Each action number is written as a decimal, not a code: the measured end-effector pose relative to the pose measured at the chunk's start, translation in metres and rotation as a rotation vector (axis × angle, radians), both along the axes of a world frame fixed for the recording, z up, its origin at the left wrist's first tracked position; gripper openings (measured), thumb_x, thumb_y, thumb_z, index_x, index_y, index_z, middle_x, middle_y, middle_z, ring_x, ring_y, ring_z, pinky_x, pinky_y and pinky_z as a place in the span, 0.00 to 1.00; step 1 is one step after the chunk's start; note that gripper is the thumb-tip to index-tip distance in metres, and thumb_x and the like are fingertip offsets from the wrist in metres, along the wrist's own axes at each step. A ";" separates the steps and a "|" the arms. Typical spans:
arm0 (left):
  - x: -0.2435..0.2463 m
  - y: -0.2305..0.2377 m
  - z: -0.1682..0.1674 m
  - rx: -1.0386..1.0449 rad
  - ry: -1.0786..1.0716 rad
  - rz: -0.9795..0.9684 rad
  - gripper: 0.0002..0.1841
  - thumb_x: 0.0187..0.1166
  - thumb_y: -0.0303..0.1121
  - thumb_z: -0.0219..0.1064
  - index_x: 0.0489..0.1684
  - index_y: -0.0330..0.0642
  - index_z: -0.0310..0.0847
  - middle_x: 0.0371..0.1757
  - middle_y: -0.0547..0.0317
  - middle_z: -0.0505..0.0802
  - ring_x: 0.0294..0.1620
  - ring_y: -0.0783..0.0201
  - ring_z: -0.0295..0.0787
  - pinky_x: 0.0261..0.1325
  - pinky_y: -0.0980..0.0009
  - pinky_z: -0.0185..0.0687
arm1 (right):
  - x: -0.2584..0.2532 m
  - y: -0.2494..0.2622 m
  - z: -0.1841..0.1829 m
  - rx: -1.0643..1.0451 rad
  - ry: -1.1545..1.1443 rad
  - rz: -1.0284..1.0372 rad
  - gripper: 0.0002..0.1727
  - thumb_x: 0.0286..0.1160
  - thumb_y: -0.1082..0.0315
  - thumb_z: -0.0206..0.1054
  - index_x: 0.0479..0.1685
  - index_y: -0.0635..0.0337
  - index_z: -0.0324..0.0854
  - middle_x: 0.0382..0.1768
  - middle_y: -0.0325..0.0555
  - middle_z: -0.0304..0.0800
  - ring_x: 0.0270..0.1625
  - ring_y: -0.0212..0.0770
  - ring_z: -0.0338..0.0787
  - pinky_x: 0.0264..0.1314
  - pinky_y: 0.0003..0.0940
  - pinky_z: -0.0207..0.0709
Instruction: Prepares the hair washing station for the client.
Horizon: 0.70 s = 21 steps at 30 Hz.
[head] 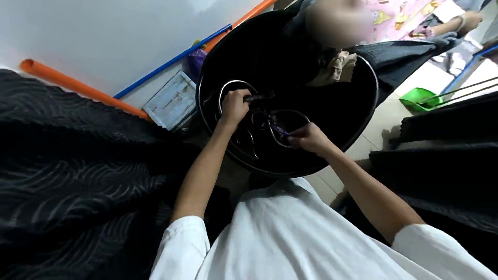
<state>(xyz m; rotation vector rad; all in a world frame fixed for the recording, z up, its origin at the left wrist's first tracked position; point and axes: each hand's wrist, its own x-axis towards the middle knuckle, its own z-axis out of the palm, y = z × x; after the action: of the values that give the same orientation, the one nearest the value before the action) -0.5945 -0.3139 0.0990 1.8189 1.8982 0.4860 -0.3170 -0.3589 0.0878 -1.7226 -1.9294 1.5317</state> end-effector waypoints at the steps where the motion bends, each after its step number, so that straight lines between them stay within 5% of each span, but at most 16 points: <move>1: -0.006 0.005 0.005 0.013 -0.019 -0.003 0.16 0.76 0.24 0.69 0.60 0.42 0.89 0.58 0.41 0.93 0.63 0.40 0.89 0.68 0.38 0.79 | -0.006 -0.011 0.003 0.011 -0.002 0.092 0.12 0.80 0.61 0.71 0.46 0.62 0.93 0.32 0.49 0.95 0.34 0.43 0.95 0.47 0.50 0.90; 5: -0.017 0.019 0.017 -0.027 0.069 -0.071 0.22 0.66 0.16 0.68 0.62 0.38 0.84 0.60 0.37 0.90 0.65 0.36 0.85 0.65 0.34 0.79 | -0.052 -0.035 0.007 0.183 0.062 0.327 0.10 0.77 0.61 0.73 0.40 0.58 0.93 0.27 0.45 0.92 0.29 0.40 0.90 0.39 0.47 0.86; 10: -0.021 0.025 0.022 -0.058 0.355 -0.099 0.24 0.65 0.16 0.70 0.63 0.40 0.85 0.63 0.37 0.87 0.68 0.36 0.83 0.60 0.36 0.82 | -0.122 -0.042 -0.005 0.292 0.095 0.295 0.18 0.82 0.56 0.69 0.33 0.63 0.88 0.25 0.52 0.89 0.29 0.49 0.91 0.36 0.53 0.85; 13: -0.026 0.027 0.025 -0.029 0.328 -0.030 0.22 0.68 0.16 0.69 0.62 0.39 0.85 0.63 0.37 0.86 0.68 0.36 0.83 0.63 0.37 0.82 | -0.150 -0.040 -0.022 0.373 0.173 0.273 0.18 0.82 0.55 0.70 0.42 0.64 0.90 0.36 0.57 0.92 0.43 0.55 0.93 0.49 0.58 0.86; 15: -0.025 0.025 0.024 -0.066 0.265 -0.006 0.20 0.71 0.17 0.68 0.64 0.38 0.84 0.65 0.37 0.87 0.70 0.35 0.83 0.66 0.35 0.80 | -0.157 -0.041 -0.031 0.341 0.170 0.351 0.19 0.86 0.57 0.65 0.60 0.63 0.89 0.59 0.62 0.89 0.61 0.59 0.89 0.65 0.59 0.82; 17: -0.028 0.023 0.017 -0.112 0.218 -0.019 0.21 0.72 0.18 0.69 0.66 0.38 0.83 0.66 0.35 0.87 0.72 0.34 0.81 0.69 0.33 0.77 | -0.156 -0.044 -0.033 0.294 0.100 0.415 0.20 0.89 0.60 0.60 0.72 0.54 0.84 0.74 0.60 0.79 0.66 0.59 0.87 0.65 0.60 0.83; 19: -0.035 0.029 0.009 -0.140 0.192 -0.063 0.23 0.72 0.21 0.72 0.69 0.38 0.82 0.68 0.35 0.86 0.73 0.35 0.80 0.72 0.34 0.75 | -0.147 -0.040 -0.026 0.289 0.058 0.399 0.21 0.85 0.65 0.62 0.74 0.49 0.83 0.75 0.56 0.78 0.63 0.57 0.89 0.60 0.60 0.85; 21: -0.041 0.044 0.000 -0.208 0.206 -0.143 0.28 0.71 0.29 0.77 0.74 0.36 0.78 0.72 0.33 0.84 0.76 0.35 0.78 0.75 0.35 0.73 | -0.132 -0.029 -0.020 0.281 0.069 0.303 0.18 0.79 0.66 0.67 0.66 0.53 0.88 0.64 0.56 0.86 0.59 0.55 0.90 0.60 0.60 0.85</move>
<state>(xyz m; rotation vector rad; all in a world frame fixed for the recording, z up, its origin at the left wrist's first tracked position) -0.6350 -0.2697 0.0987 1.9071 1.8518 0.0509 -0.4492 -0.3875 0.0680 -1.2953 -2.3200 1.3005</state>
